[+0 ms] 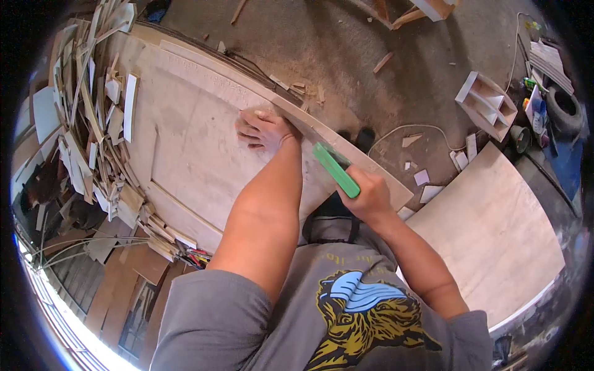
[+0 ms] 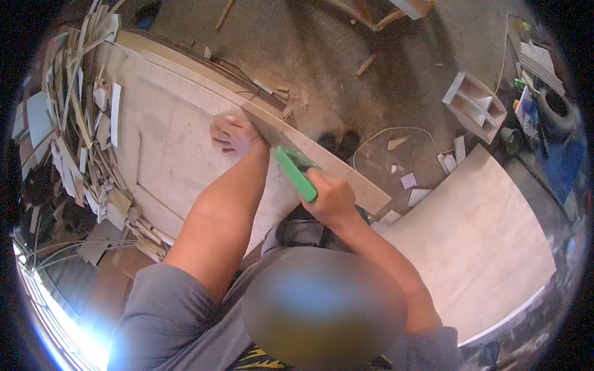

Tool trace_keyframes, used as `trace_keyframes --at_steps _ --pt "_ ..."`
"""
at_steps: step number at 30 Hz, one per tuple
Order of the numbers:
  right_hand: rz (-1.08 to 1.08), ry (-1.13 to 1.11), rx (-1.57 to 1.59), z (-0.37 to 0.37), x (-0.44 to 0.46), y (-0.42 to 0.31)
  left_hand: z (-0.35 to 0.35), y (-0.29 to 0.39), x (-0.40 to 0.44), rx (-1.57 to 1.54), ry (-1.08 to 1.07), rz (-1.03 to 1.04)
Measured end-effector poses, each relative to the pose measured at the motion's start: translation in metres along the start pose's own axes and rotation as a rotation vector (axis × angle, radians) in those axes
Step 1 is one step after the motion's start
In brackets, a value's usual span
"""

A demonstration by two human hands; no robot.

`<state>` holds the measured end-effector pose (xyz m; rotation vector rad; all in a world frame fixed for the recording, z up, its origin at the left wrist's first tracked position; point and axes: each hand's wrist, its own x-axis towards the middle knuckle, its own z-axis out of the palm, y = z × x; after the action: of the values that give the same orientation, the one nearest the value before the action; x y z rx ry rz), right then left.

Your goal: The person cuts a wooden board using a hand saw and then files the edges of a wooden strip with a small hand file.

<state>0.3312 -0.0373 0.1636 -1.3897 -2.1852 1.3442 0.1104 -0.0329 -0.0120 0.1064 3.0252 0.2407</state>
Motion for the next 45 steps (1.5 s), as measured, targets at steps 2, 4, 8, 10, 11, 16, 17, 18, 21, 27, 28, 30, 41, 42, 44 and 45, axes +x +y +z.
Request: trace_keyframes --at_steps 2,4,8,10,11,16,17,18,21,27,28,30,41,42,44,45 --pt "0.023 -0.023 0.014 0.0 -0.021 0.0 -0.004 -0.004 -0.003 0.031 -0.037 0.019" --pt "0.02 -0.013 0.019 -0.005 -0.029 -0.009 -0.002 0.014 0.002 0.017 -0.044 0.035" --pt "0.027 -0.06 0.023 0.004 -0.019 -0.002 -0.007 0.009 0.0 0.026 -0.056 0.024" --pt "-0.004 0.003 0.048 0.016 -0.007 -0.002 -0.005 0.004 0.0 0.023 -0.056 0.015" --pt "0.008 0.001 0.044 0.016 -0.014 -0.004 -0.003 0.002 0.001 0.026 -0.055 0.018" --pt "-0.028 0.051 0.112 -0.009 -0.067 0.006 -0.004 0.004 -0.002 0.006 -0.037 0.038" --pt "-0.009 0.018 0.041 -0.001 -0.058 0.01 -0.005 0.006 -0.002 0.009 -0.041 0.037" --pt "0.001 0.016 0.053 0.005 -0.045 0.008 -0.006 0.004 -0.003 0.016 -0.045 0.033" --pt "-0.005 0.028 0.075 0.016 -0.026 0.008 0.007 -0.004 0.0 -0.046 0.03 0.073" --pt "0.038 -0.011 0.04 0.012 -0.03 0.006 -0.006 0.005 -0.003 0.009 -0.044 0.036" --pt "0.043 -0.015 0.02 0.022 -0.016 0.008 -0.009 -0.004 -0.004 0.025 -0.059 0.03" --pt "-0.001 -0.002 0.016 0.03 -0.002 0.011 -0.007 0.003 0.0 0.015 -0.078 0.031" --pt "-0.032 0.003 0.071 0.001 -0.023 0.019 -0.012 0.008 -0.003 0.002 -0.06 0.042" --pt "-0.047 -0.002 0.044 0.002 -0.022 0.017 -0.014 0.008 -0.005 0.011 -0.068 0.048" --pt "-0.075 -0.01 -0.002 0.003 -0.021 0.005 0.003 -0.001 -0.003 -0.005 0.024 0.075" --pt "-0.073 -0.032 -0.028 0.002 -0.016 0.003 0.006 -0.002 -0.001 -0.017 0.077 0.087"
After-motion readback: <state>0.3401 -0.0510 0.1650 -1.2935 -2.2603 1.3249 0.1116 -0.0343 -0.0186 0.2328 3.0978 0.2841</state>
